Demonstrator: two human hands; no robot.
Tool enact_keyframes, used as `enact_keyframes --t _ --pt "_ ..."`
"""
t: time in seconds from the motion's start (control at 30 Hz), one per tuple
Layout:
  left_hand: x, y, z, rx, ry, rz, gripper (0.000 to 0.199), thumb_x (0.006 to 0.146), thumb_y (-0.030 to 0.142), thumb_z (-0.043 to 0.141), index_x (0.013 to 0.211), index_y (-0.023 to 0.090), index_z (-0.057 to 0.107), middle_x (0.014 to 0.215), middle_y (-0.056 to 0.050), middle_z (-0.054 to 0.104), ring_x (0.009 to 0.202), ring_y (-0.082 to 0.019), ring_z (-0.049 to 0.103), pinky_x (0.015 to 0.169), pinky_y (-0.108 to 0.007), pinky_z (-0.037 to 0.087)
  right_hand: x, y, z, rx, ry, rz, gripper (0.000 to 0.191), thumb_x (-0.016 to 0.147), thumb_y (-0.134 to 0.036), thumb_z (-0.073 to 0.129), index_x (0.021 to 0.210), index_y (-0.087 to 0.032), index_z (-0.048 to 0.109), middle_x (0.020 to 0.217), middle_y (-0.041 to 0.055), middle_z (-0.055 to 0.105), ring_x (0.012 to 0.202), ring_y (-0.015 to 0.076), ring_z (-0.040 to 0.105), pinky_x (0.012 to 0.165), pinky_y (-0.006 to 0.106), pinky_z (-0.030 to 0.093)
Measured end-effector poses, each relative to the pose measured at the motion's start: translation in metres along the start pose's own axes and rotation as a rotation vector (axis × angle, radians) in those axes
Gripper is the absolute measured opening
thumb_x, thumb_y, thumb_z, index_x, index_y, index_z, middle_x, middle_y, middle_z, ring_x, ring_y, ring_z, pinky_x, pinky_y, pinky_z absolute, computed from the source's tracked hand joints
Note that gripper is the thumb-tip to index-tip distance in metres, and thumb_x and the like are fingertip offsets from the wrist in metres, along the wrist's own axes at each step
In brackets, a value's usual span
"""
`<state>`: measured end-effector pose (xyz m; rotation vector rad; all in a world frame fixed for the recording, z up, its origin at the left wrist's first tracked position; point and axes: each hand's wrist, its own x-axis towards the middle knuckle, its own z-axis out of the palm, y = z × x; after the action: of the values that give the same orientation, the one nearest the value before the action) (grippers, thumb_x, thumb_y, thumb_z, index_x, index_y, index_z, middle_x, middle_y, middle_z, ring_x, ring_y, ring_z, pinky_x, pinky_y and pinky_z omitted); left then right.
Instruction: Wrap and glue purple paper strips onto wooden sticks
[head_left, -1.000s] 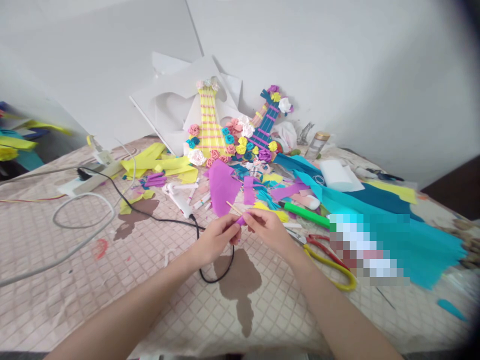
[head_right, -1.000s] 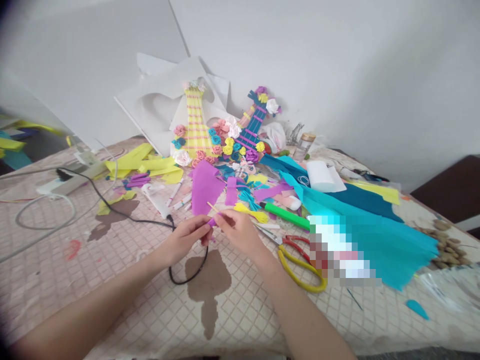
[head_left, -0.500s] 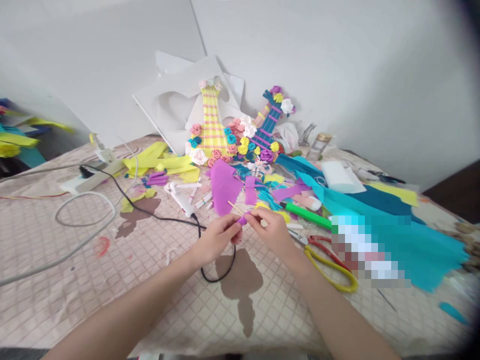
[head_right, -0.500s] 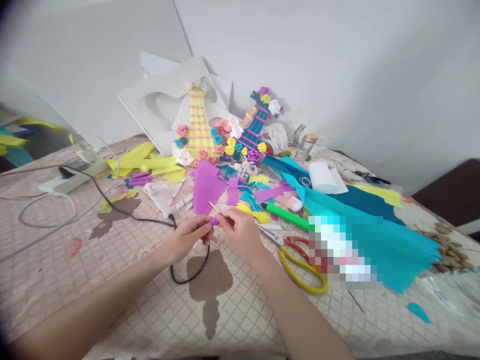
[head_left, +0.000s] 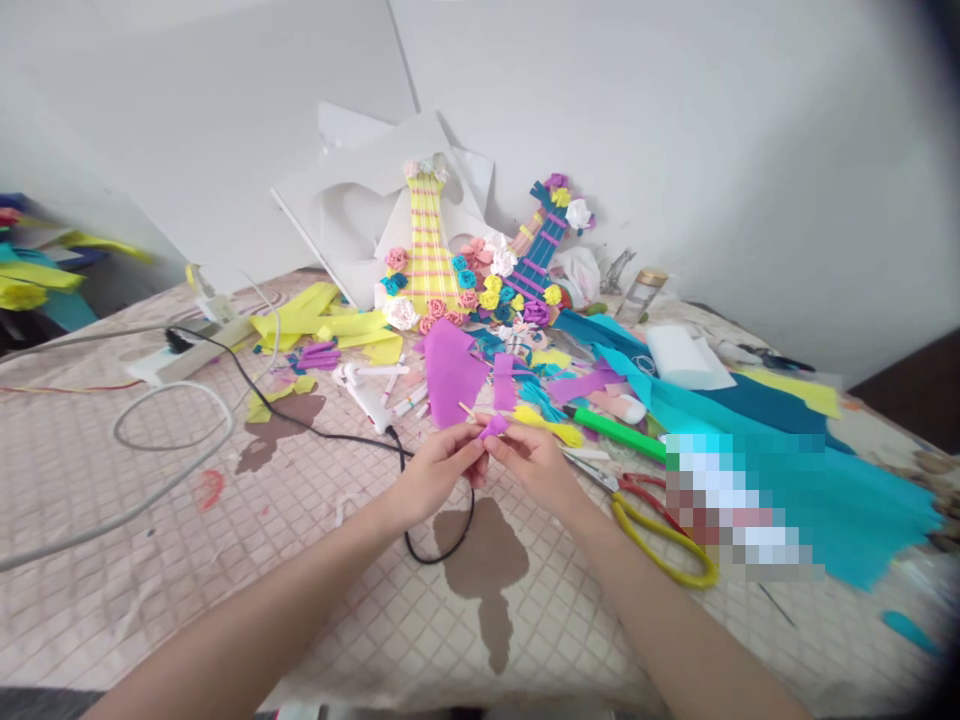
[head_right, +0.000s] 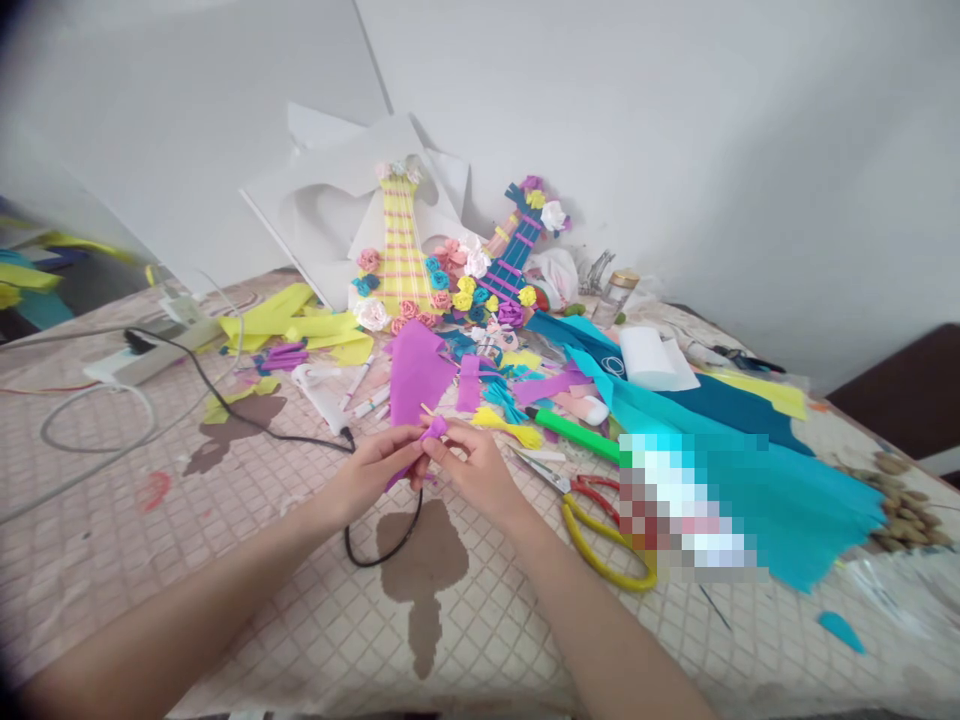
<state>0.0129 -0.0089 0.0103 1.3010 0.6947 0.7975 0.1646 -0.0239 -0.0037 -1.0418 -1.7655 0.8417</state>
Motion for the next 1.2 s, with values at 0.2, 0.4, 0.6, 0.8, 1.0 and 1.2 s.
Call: enact_keyframes --t 0.2,0.4,0.6,0.8,1.0,1.2 --pt "-0.002 0.001 -0.002 -0.04 -0.017 -0.058 0.023 0.075 0.035 0.057 0.068 0.013 0.052 0.057 0.004 0.049 0.043 -0.005 0.047 0.044 -0.02 0.032 -0.001 0.003 -0.003 -0.197 0.067 -0.104 0.024 0.087 -0.028 0.05 0.099 -0.016 0.067 0.108 0.0113 0.066 0.104 0.0215 0.057 0.094 0.038 0.041" --pt "0.0 -0.004 -0.005 -0.105 -0.002 -0.105 0.019 0.073 0.03 0.056 0.067 0.013 0.052 0.062 0.002 0.051 0.038 -0.002 0.04 0.04 -0.019 0.025 -0.002 0.004 -0.01 -0.438 0.007 -0.255 0.037 0.086 -0.02 0.048 0.122 -0.017 0.055 0.117 0.012 0.06 0.107 0.022 0.053 0.094 0.04 0.041" --pt "0.001 -0.002 -0.004 -0.164 0.045 -0.152 0.011 0.071 0.021 0.05 0.063 0.014 0.048 0.058 0.002 0.049 0.034 0.0 0.031 0.038 -0.018 0.019 -0.003 0.0 -0.009 -0.84 -0.07 -0.34 0.05 0.08 -0.008 0.045 0.13 -0.014 0.046 0.119 0.012 0.058 0.107 0.0238 0.052 0.092 0.04 0.043" --pt "0.003 -0.004 -0.007 -0.159 0.093 -0.175 0.01 0.067 0.018 0.048 0.059 0.013 0.049 0.054 0.002 0.047 0.034 -0.001 0.031 0.038 -0.018 0.018 -0.005 -0.003 0.002 -1.052 -0.082 -0.259 0.049 0.08 -0.005 0.045 0.129 -0.014 0.046 0.117 0.0122 0.058 0.103 0.0272 0.051 0.085 0.043 0.045" --pt "0.008 -0.013 -0.01 -0.105 0.112 -0.167 0.012 0.068 0.019 0.048 0.057 0.013 0.05 0.052 0.002 0.047 0.037 -0.003 0.034 0.04 -0.019 0.021 -0.005 0.002 0.004 -0.975 -0.083 -0.222 0.047 0.081 -0.007 0.045 0.128 -0.015 0.048 0.115 0.0144 0.058 0.102 0.0286 0.053 0.084 0.045 0.046" --pt "0.004 -0.008 -0.008 -0.024 0.055 -0.124 0.014 0.07 0.026 0.055 0.064 0.013 0.057 0.059 0.0 0.055 0.044 -0.007 0.044 0.045 -0.021 0.031 -0.005 0.004 -0.005 -0.466 0.065 -0.151 0.043 0.078 -0.014 0.051 0.12 -0.02 0.057 0.113 0.01 0.062 0.104 0.0228 0.056 0.091 0.041 0.044"
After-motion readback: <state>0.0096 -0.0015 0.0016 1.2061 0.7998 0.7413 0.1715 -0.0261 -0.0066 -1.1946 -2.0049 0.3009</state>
